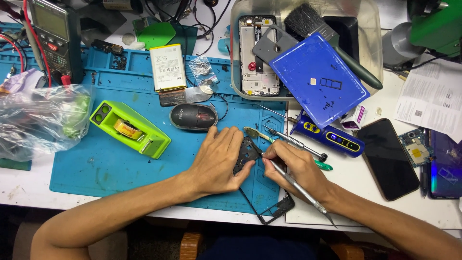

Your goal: Disassembling a mobile phone by removing internal screws and prying the frame apart on a repair bench.

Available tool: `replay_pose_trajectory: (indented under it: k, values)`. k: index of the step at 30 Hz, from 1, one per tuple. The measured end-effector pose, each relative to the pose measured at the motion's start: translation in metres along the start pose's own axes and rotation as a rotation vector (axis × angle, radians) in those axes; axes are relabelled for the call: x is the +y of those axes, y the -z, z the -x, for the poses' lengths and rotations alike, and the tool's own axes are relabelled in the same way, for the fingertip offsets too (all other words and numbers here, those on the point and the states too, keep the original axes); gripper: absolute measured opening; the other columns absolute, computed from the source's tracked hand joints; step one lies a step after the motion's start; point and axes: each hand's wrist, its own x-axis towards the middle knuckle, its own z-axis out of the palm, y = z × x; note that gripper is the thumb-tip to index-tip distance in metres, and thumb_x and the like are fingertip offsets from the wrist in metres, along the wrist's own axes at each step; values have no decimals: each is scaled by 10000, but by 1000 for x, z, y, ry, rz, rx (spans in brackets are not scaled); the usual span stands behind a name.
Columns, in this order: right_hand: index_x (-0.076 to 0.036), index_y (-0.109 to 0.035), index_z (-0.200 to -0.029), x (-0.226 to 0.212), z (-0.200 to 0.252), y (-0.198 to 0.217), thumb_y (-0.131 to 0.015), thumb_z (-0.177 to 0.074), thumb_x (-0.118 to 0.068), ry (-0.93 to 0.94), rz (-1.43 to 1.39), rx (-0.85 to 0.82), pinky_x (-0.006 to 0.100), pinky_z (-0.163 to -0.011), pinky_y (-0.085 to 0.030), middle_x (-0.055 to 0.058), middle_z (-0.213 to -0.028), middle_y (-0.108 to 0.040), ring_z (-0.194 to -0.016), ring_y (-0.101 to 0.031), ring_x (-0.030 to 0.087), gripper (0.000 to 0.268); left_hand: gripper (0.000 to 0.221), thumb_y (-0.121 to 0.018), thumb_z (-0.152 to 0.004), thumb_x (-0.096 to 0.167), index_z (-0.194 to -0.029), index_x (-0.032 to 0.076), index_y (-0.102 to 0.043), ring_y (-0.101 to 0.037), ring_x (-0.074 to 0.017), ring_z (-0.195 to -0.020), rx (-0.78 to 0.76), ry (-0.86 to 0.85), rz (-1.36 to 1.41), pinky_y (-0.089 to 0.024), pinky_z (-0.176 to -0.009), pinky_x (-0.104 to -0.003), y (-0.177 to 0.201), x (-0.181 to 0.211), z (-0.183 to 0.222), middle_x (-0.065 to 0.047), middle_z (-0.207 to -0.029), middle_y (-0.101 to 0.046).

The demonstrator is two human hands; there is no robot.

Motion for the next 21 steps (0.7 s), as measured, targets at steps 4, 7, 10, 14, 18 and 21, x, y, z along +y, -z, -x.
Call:
replay_pose_trajectory:
  k: [4, 7, 10, 14, 18, 21]
  values:
    - [-39, -613, -856, 2, 7, -7, -656, -914, -20, -25, 8, 3, 306, -515, -541, 116, -739, -693, -576, -677, 277, 75, 355, -641, -873, 274, -1024, -37, -558, -516, -313, -721, -5, 11, 18, -348, -739, -444, -2, 0, 1, -121, -772, -482]
    - [-34, -609, -888, 3, 9, -8, -641, -926, -15, 6, 23, 0, 298, -545, -577, 120, -761, -698, -624, -715, 272, 54, 354, -641, -880, 272, -1023, -40, -554, -506, -312, -717, 0, -5, 6, -346, -735, -438, -1, -1, 1, -118, -770, -469]
    - [-31, -608, -892, 3, 9, -8, -637, -921, 1, 26, 47, -3, 304, -551, -589, 123, -762, -699, -637, -727, 274, 52, 356, -647, -879, 269, -1024, -42, -553, -510, -314, -710, 12, -11, 9, -348, -735, -441, -2, 0, 0, -126, -761, -473]
    - [-23, -584, -911, 6, 12, -11, -625, -935, -1, 50, 97, -7, 334, -565, -604, 145, -785, -698, -676, -740, 308, 53, 360, -648, -877, 277, -1022, -38, -553, -520, -322, -713, 10, 0, 15, -353, -738, -446, -3, -1, 0, -125, -760, -482]
    - [-28, -574, -929, 12, 15, -14, -610, -953, -23, 51, 147, -33, 329, -571, -609, 146, -790, -690, -701, -748, 306, 44, 352, -663, -864, 277, -1003, -25, -550, -514, -325, -713, 19, 4, 17, -350, -730, -434, -4, -2, 0, -113, -760, -470]
    - [-29, -569, -933, 14, 16, -17, -613, -952, -28, 46, 142, -26, 332, -566, -609, 143, -784, -683, -697, -746, 303, 48, 346, -664, -866, 277, -991, -23, -545, -504, -331, -709, 24, 2, 16, -345, -727, -438, -4, -1, 0, -116, -755, -456]
